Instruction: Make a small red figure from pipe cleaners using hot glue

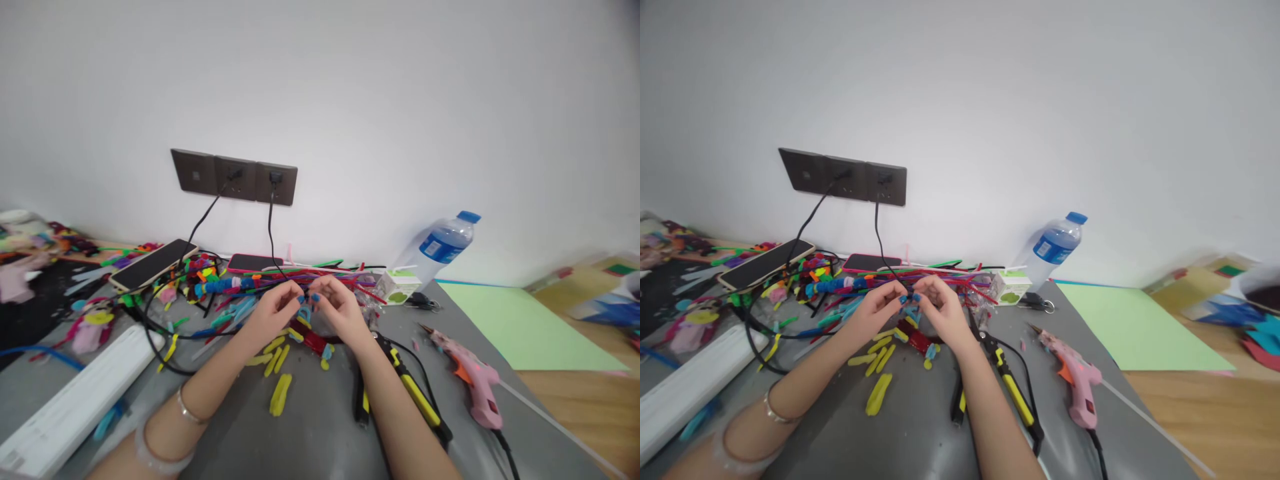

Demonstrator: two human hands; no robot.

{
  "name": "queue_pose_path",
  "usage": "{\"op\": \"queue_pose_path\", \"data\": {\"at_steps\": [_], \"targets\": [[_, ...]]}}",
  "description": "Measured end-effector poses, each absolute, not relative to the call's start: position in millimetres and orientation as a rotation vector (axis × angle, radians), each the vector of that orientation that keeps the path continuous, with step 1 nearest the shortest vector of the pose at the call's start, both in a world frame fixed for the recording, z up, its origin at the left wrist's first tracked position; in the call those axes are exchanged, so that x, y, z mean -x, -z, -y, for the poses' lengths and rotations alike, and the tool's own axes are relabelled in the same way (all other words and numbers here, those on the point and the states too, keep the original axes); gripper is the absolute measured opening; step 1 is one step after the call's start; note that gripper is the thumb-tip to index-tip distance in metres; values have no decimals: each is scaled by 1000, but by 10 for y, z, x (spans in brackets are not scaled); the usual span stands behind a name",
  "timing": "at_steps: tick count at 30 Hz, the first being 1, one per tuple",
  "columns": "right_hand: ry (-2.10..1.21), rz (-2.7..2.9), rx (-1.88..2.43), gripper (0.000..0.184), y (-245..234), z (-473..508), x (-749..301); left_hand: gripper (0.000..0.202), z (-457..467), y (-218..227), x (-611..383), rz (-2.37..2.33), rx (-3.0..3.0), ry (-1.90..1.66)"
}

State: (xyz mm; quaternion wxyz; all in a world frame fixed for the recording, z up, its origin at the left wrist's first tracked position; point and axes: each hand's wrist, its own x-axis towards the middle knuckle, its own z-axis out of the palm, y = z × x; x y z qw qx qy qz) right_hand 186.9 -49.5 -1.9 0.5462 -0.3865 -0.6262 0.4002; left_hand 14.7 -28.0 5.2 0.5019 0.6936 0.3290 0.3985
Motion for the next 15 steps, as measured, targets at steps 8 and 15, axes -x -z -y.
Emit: {"op": "queue_pose_path", "data": {"at_steps": [8, 15], "targets": [[-534, 1146, 986, 23, -374, 581, -2208, 14, 197, -4, -117, -852, -1651, -1060], [-659, 1590, 1912, 31, -575, 1378, -2747, 14, 213, 1, -131, -843, -1717, -1051]]}}
